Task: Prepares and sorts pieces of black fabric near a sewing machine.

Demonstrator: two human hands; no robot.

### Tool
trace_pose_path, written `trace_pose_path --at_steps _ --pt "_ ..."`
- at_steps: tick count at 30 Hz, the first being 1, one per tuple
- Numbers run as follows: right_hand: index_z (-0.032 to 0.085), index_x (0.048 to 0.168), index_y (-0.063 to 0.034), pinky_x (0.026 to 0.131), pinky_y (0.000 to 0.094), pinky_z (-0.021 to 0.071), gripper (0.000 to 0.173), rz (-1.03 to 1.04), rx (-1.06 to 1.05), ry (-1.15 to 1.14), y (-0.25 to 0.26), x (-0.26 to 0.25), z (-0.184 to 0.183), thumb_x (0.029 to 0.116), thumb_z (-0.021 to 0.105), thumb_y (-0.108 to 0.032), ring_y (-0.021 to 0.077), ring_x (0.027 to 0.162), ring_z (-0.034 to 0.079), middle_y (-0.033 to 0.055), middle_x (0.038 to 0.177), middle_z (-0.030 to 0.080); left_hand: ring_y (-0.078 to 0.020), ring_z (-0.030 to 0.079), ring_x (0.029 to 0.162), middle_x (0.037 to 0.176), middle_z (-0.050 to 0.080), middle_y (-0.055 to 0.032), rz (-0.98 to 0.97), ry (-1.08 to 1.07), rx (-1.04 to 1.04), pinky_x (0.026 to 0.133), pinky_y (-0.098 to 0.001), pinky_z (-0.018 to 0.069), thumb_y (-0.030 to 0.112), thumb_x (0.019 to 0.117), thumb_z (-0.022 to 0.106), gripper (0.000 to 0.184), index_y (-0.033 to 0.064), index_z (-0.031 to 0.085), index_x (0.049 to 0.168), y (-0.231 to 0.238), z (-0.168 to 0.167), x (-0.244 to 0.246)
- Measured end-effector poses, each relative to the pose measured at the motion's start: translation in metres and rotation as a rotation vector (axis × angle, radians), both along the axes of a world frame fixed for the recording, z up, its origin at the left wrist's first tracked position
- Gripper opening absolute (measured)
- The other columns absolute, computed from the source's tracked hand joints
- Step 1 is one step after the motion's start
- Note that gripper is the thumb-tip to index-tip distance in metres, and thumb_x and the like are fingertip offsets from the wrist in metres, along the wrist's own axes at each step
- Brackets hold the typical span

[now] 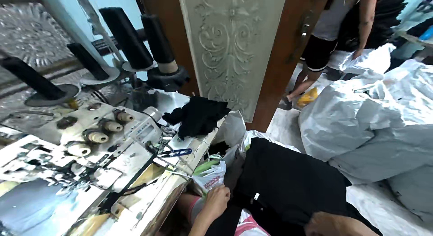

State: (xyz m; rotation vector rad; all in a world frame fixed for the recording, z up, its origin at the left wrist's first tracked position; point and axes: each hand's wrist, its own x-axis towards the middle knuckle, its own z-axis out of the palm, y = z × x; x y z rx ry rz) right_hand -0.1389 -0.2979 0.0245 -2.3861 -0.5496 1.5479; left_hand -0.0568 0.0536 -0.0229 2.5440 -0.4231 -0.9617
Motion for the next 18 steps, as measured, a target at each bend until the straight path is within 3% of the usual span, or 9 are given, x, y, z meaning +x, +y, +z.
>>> trace_pose_path --at_steps 4,7,10,12,14,18 --pt "0.068 0.127 -0.0045 0.096 0.0664 0.0473 0.028 0.156 -0.058 -0.138 0.055 0.041 0.028 0.1012 0.061 -0.013 0.0464 0.11 0.066 0.0252 0.114 0.071 -0.0377 0.06 0.123 0.125 0.066 -0.0218 0.062 0.008 -0.102 0.108 -0.054 0.0437 0.012 0.104 0.054 0.025 -0.0008 0.071 0.118 0.028 0.011 -0.021" --pt "0.065 0.133 -0.0038 0.098 0.0662 0.0461 0.032 0.285 -0.045 -0.206 0.104 0.056 0.037 0.1021 0.059 -0.012 0.0476 0.115 0.063 0.026 0.122 0.068 -0.0335 0.065 0.113 0.116 0.07 -0.0203 0.199 -0.074 -0.388 0.102 -0.0514 0.0481 0.009 0.1004 0.06 0.02 -0.0027 0.074 0.11 0.066 0.027 -0.064" --pt "0.065 0.131 -0.0003 0.099 0.0658 0.046 0.031 0.406 0.042 -0.285 0.154 0.064 0.035 0.1028 0.059 -0.012 0.0482 0.117 0.062 0.0275 0.124 0.067 -0.0179 0.069 0.105 0.111 0.073 -0.0133 0.353 -0.263 -0.689 0.096 -0.0358 0.0547 0.005 0.0959 0.062 0.016 -0.0037 0.074 0.101 0.118 0.037 -0.125" --pt "0.065 0.128 0.0021 0.099 0.0653 0.0465 0.029 0.507 0.107 -0.35 0.193 0.062 0.035 0.1013 0.059 -0.009 0.0489 0.117 0.062 0.0284 0.122 0.067 -0.0096 0.069 0.104 0.11 0.073 -0.0076 0.499 -0.434 -0.776 0.095 -0.0279 0.0557 0.009 0.0955 0.062 0.017 -0.0023 0.074 0.099 0.154 0.051 -0.169" --pt "0.067 0.124 0.0036 0.096 0.065 0.0483 0.028 0.633 0.226 -0.419 0.231 0.055 0.036 0.0988 0.062 -0.006 0.0498 0.113 0.064 0.0289 0.117 0.069 -0.0064 0.069 0.104 0.108 0.074 -0.0019 0.722 -0.61 -0.758 0.095 -0.0267 0.0565 0.012 0.0956 0.061 0.017 0.0008 0.073 0.098 0.183 0.081 -0.213" --pt "0.069 0.12 0.0035 0.093 0.0634 0.0518 0.026 0.918 0.488 -0.461 0.3 0.025 0.04 0.0958 0.065 -0.004 0.0484 0.108 0.068 0.0272 0.112 0.071 -0.006 0.071 0.09 0.099 0.074 0.0036 1.193 -0.937 -0.515 0.085 -0.0277 0.061 0.007 0.0935 0.062 0.011 0.0061 0.072 0.096 0.219 0.134 -0.301"
